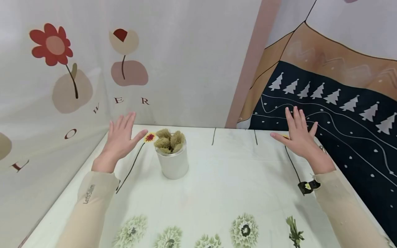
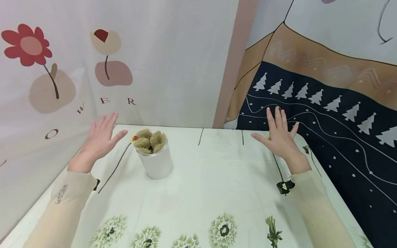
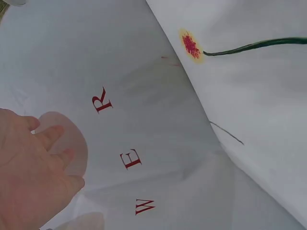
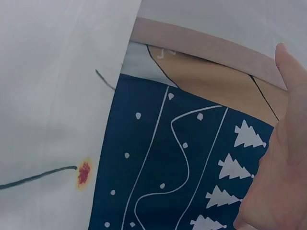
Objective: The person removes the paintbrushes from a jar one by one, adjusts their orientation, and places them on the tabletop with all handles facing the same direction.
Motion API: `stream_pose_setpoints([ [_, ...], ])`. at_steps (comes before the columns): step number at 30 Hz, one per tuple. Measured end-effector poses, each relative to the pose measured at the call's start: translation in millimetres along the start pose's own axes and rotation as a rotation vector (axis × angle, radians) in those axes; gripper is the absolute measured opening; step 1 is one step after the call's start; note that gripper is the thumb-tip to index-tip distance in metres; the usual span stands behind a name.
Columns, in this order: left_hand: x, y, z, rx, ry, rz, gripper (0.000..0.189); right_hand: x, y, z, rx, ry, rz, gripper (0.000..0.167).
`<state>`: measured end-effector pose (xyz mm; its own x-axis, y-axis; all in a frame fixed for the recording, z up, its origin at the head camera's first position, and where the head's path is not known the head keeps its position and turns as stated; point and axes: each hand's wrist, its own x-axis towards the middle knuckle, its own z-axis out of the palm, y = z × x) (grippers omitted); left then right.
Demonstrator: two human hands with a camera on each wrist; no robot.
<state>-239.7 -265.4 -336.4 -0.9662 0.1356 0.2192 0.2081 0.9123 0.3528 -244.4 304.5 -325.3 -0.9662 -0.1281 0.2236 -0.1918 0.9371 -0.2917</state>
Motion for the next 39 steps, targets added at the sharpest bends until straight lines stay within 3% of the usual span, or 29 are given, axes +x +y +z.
stream_pose_setpoints([
  [9, -6.6, 1.6, 14.5, -0.094, 0.017, 0.046, 0.088, -2.3, -4.1, 10.3, 0.023, -0.003, -0.004, 0.107],
  [20, -11.2, 8.3, 27.9, -0.16, -0.028, 0.074, 0.079, -2.2, -7.1, 20.8, 0.046, -0.01, -0.011, 0.106],
  [29, -12.6, 11.6, 37.8, -0.293, -0.047, 0.197, 0.067, -2.1, -9.9, 30.5, 0.059, -0.02, -0.024, 0.107],
  [35, -15.3, 13.0, 45.5, -0.358, -0.077, 0.249, 0.071, -2.4, -14.7, 36.5, 0.073, -0.044, -0.026, 0.109],
  [39, -16.6, 14.8, 51.6, -0.372, -0.093, 0.237, 0.081, -2.6, -19.6, 40.1, 0.086, -0.046, -0.032, 0.11],
])
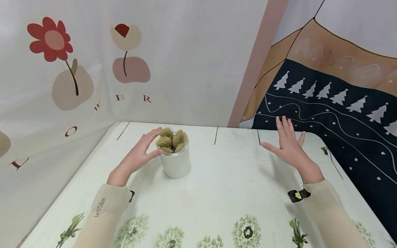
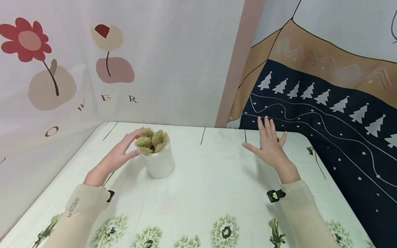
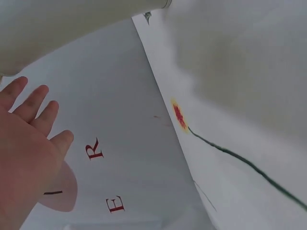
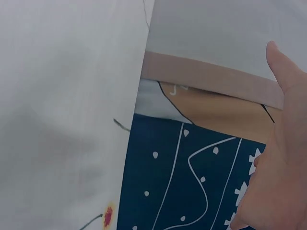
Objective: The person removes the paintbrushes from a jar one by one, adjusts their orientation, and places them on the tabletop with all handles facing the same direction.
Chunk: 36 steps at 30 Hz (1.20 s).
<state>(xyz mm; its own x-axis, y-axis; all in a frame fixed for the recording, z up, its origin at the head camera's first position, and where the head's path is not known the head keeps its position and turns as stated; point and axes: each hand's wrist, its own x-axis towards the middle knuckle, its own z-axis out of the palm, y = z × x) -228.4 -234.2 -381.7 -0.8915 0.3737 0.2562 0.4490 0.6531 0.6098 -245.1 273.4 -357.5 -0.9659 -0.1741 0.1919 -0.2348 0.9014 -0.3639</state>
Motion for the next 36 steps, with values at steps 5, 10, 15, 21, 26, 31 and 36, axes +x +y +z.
stream_pose_setpoints([
  [5, -0.8, 4.6, 5.3, -0.01, -0.038, -0.104, 0.095, 1.2, -6.1, 5.1, 0.013, 0.008, -0.014, 0.112],
  [10, -0.6, 9.6, 9.3, -0.013, -0.064, -0.178, 0.108, 1.8, -12.4, 9.3, 0.026, 0.013, -0.029, 0.113],
  [15, 1.2, 10.8, 15.3, -0.06, -0.063, -0.201, 0.112, 0.8, -18.7, 11.9, 0.034, 0.017, -0.058, 0.112],
  [21, 2.6, 9.4, 25.8, -0.191, -0.016, -0.274, 0.114, 0.1, -27.2, 12.3, 0.035, 0.009, -0.067, 0.112],
  [26, 2.6, 10.0, 31.7, -0.293, 0.007, -0.32, 0.115, -0.2, -35.7, 12.9, 0.054, 0.012, -0.083, 0.111],
  [31, 2.5, 8.5, 34.4, -0.317, 0.036, -0.291, 0.114, 1.1, -47.1, 14.6, 0.117, 0.007, -0.111, 0.107],
  [36, 3.7, 5.8, 36.0, -0.342, 0.055, -0.265, 0.114, 4.0, -58.0, 18.3, 0.189, -0.023, -0.128, 0.103],
])
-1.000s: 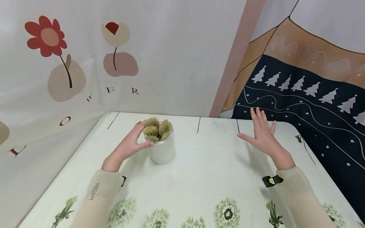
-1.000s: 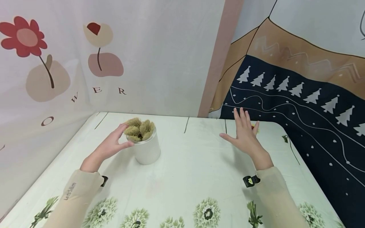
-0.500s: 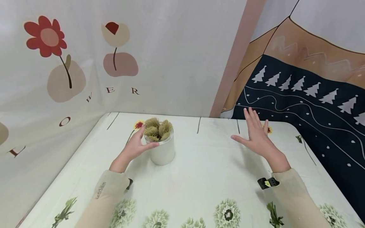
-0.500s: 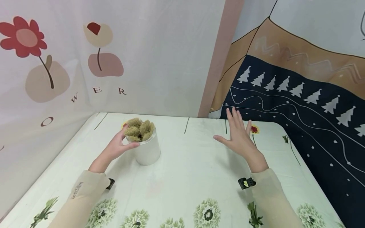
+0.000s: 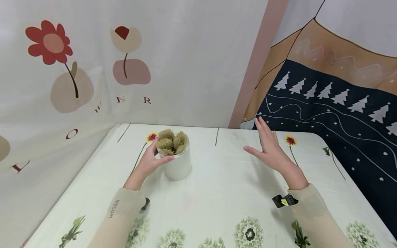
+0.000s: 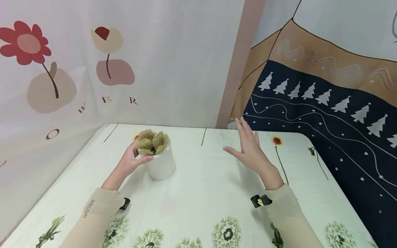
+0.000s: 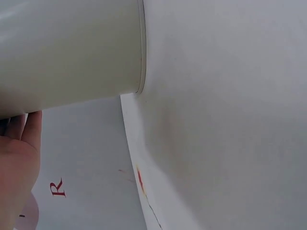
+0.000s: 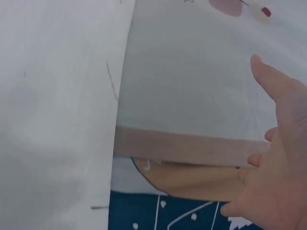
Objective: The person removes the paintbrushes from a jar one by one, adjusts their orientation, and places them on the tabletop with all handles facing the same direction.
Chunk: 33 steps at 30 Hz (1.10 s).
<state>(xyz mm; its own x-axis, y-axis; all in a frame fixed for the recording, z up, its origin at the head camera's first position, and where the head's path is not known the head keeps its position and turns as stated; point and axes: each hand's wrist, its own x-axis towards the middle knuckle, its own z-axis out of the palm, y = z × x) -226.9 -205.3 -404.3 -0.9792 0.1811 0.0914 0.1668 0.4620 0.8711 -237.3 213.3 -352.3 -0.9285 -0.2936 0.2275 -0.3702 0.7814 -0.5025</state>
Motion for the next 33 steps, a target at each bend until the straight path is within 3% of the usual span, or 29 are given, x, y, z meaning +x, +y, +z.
stream_pose_setpoints([
  [9, 1.3, -4.8, 2.5, -0.069, 0.004, 0.028, 0.117, 8.5, -13.1, 16.1, 0.087, -0.013, -0.027, 0.099],
  [19, 0.6, -6.1, 2.5, -0.073, 0.014, 0.029, 0.118, 15.9, -31.4, 29.8, 0.161, 0.006, -0.069, 0.088],
  [33, 1.6, -8.3, 4.3, -0.119, 0.018, 0.056, 0.121, 12.9, -50.9, 42.4, 0.222, 0.019, -0.151, 0.077],
])
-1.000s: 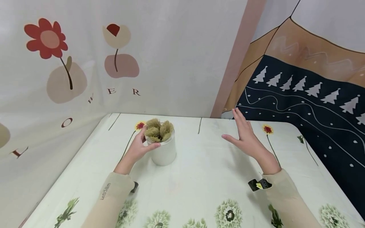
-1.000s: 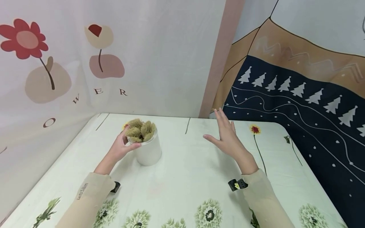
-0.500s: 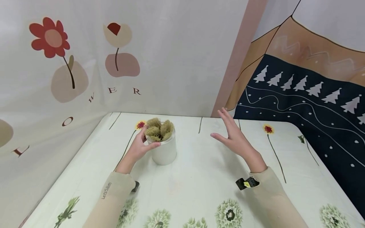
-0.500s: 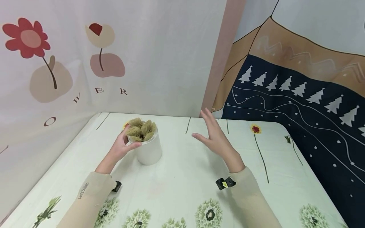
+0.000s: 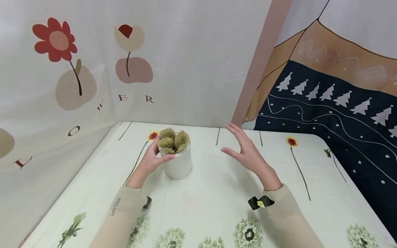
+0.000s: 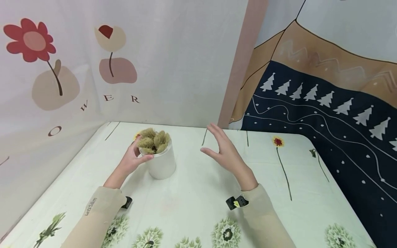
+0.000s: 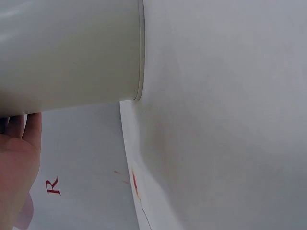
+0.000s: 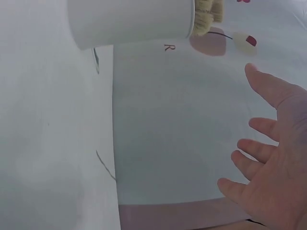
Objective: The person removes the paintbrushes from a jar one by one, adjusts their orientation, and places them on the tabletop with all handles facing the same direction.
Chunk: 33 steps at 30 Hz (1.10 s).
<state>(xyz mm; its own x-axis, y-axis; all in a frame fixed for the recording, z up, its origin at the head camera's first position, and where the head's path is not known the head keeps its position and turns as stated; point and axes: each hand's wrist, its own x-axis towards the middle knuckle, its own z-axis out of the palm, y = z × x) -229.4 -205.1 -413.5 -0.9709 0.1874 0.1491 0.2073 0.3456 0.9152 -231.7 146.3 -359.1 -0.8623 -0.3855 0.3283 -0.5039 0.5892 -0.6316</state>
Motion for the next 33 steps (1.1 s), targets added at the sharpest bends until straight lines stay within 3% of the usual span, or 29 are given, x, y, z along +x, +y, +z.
stream_pose_setpoints([
  [16, 0.5, -0.5, -0.2, -0.009, 0.001, -0.005, 0.124, 1.2, -17.1, 19.3, 0.088, -0.039, -0.07, 0.07],
  [33, -2.0, 0.6, 1.3, -0.023, 0.013, 0.016, 0.124, 10.8, -45.7, 45.9, 0.243, -0.151, -0.137, 0.058],
])
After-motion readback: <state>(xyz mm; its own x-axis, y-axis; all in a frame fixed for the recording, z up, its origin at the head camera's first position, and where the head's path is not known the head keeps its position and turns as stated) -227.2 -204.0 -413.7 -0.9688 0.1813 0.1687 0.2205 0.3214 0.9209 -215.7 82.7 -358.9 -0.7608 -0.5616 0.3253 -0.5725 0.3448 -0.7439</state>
